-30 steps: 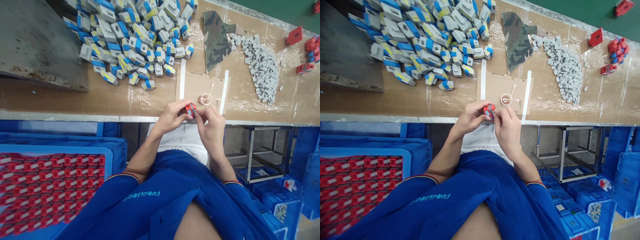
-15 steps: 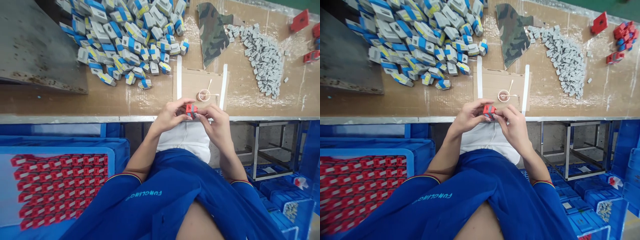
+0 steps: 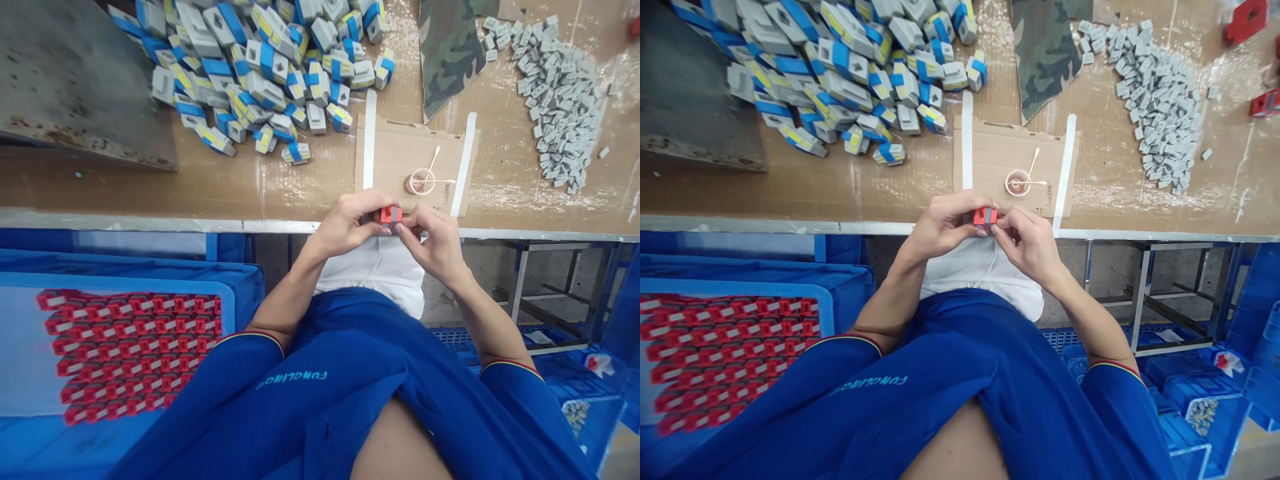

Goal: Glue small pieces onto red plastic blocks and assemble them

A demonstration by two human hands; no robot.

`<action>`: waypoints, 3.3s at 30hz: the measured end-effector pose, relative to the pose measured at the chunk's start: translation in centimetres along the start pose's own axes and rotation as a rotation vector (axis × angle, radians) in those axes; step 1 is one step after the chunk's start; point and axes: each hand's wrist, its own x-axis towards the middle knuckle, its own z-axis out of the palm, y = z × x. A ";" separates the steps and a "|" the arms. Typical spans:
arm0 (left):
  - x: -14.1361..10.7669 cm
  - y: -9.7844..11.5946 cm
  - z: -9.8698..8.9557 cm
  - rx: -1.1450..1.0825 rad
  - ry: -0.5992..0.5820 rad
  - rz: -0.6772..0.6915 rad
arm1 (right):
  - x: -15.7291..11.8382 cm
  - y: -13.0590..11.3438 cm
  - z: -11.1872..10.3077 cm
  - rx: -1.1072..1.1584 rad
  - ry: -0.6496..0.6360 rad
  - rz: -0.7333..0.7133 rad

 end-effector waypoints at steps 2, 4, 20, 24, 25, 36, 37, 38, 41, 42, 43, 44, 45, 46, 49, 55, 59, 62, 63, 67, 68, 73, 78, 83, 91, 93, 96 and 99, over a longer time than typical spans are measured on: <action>0.1 0.1 0.0 0.015 0.007 0.007 | 0.0 0.0 0.1 -0.026 0.022 0.009; 0.1 0.1 0.0 0.039 0.009 0.006 | -0.1 -0.2 0.0 -0.044 0.026 0.040; 0.1 0.0 0.2 -0.024 0.006 -0.066 | 0.0 0.2 -0.2 -0.092 -0.058 0.039; 0.1 0.1 0.1 -0.014 -0.004 -0.071 | 0.0 0.6 0.2 -0.103 -0.082 0.015; 0.0 0.0 0.1 -0.016 -0.005 -0.075 | 0.0 0.5 0.2 -0.110 -0.084 0.016; -0.1 -0.4 0.1 -0.073 -0.032 -0.086 | 0.0 -0.4 -1.2 -0.164 -0.162 0.035; -0.1 -0.5 0.0 -0.075 -0.036 -0.080 | 0.0 -0.3 -1.2 -0.158 -0.170 0.015; -0.2 -0.5 0.0 -0.076 -0.037 -0.073 | 0.1 -0.1 -1.2 -0.150 -0.176 -0.006; -0.3 -0.6 0.0 -0.074 -0.036 -0.065 | 0.1 -0.1 -1.0 -0.171 -0.180 -0.031; -0.3 -0.6 0.0 -0.078 -0.037 -0.067 | 0.1 -0.4 -1.1 -0.197 -0.175 -0.028; -0.3 -0.5 0.0 -0.084 -0.036 -0.068 | 0.1 -0.7 -1.1 -0.224 -0.165 -0.023; -0.3 -0.3 0.1 -0.089 -0.032 -0.069 | 0.1 -1.1 -1.3 -0.245 -0.148 -0.023; -0.3 -0.2 0.1 -0.092 -0.030 -0.070 | 0.0 -1.4 -1.4 -0.250 -0.128 -0.030; -0.3 0.0 0.2 -0.096 -0.030 -0.074 | 0.0 -1.7 -1.7 -0.232 -0.110 -0.041; 0.0 0.5 0.5 -0.128 -0.013 -0.101 | -0.1 -0.9 -2.3 -0.048 0.010 -0.032; 0.6 0.7 0.9 -0.299 0.071 -0.141 | 0.8 4.8 -2.4 0.277 0.418 0.213; 0.5 0.4 0.8 -0.328 0.106 -0.157 | 2.5 5.5 -2.1 0.226 0.359 0.150; 0.2 0.3 0.8 -0.320 0.134 -0.153 | 3.5 4.7 -1.9 0.152 0.357 0.080; 0.1 0.2 0.8 -0.319 0.136 -0.149 | 3.6 4.4 -1.9 0.135 0.352 0.068; -0.1 0.2 1.0 -0.299 0.143 -0.138 | 2.8 3.9 -2.6 0.067 0.358 0.050; -0.1 0.2 1.0 -0.297 0.146 -0.135 | 2.3 3.8 -2.9 0.048 0.350 0.056; 0.0 0.7 0.6 -0.401 0.129 -0.159 | 0.5 3.2 -3.8 -0.018 0.203 0.060; 0.3 0.9 -0.2 -0.608 0.104 -0.281 | 1.8 2.6 -2.8 -0.040 0.268 -0.104; 0.5 0.9 -0.5 -0.730 0.105 -0.365 | 3.5 3.0 -2.0 -0.050 0.285 -0.161; 0.3 0.8 -0.4 -0.684 0.115 -0.344 | 3.9 4.2 -1.6 -0.097 0.505 -0.225; 0.3 0.8 -0.2 -0.654 0.122 -0.321 | 3.7 4.4 -1.3 -0.055 0.544 -0.234; 0.4 0.9 0.0 -0.601 0.133 -0.286 | 3.0 4.7 -0.7 0.076 0.592 -0.152; 0.4 0.8 0.2 -0.529 0.150 -0.272 | 2.4 4.8 -0.3 0.225 0.641 -0.012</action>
